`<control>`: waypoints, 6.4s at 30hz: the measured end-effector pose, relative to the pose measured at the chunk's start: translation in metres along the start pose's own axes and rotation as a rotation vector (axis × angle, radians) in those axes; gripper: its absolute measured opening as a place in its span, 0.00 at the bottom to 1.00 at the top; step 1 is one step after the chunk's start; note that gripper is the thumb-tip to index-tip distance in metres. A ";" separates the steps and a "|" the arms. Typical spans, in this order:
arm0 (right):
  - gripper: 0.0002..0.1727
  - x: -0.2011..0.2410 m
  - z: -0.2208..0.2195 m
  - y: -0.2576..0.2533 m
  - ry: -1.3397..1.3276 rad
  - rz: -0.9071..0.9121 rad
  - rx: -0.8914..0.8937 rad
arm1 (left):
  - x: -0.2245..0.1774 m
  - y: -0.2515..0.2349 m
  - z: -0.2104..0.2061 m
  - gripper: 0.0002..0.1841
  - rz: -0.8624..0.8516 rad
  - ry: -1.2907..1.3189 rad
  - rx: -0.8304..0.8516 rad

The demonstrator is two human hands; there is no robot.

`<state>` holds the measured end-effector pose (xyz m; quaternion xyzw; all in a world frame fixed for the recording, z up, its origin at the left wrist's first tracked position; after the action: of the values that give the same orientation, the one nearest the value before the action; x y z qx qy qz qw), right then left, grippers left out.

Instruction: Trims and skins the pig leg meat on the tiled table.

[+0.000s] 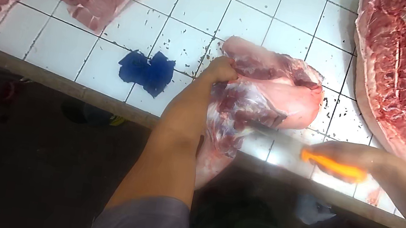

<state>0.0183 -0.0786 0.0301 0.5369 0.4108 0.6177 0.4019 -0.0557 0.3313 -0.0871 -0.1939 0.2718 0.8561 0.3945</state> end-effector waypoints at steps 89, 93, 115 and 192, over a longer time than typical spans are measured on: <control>0.30 0.086 -0.208 0.021 0.639 0.052 -0.596 | -0.023 -0.015 0.010 0.19 -0.274 -0.228 0.259; 0.22 0.146 -0.196 -0.066 0.857 0.368 -0.863 | -0.038 -0.007 0.018 0.16 -0.260 -0.306 0.318; 0.33 -0.080 -0.146 0.062 0.259 -0.112 -1.109 | -0.058 0.006 0.027 0.22 -0.225 -0.298 0.075; 0.30 -0.419 -0.102 0.122 -0.799 0.190 -1.226 | -0.282 0.380 -0.149 0.24 -0.776 0.867 -0.865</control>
<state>-0.0478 -0.5210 -0.0038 0.4331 -0.2342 0.5258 0.6936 -0.1620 -0.1270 0.0702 -0.7370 -0.0479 0.5314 0.4148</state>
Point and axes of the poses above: each hand's wrist, its own y-axis away from the middle knuckle, its own z-axis out of the back of the hand, x = y × z, the point moved 5 cm from there along -y, towards the middle knuckle, and after that the axes turned 7 degrees about -x, right-handed, at the moved point
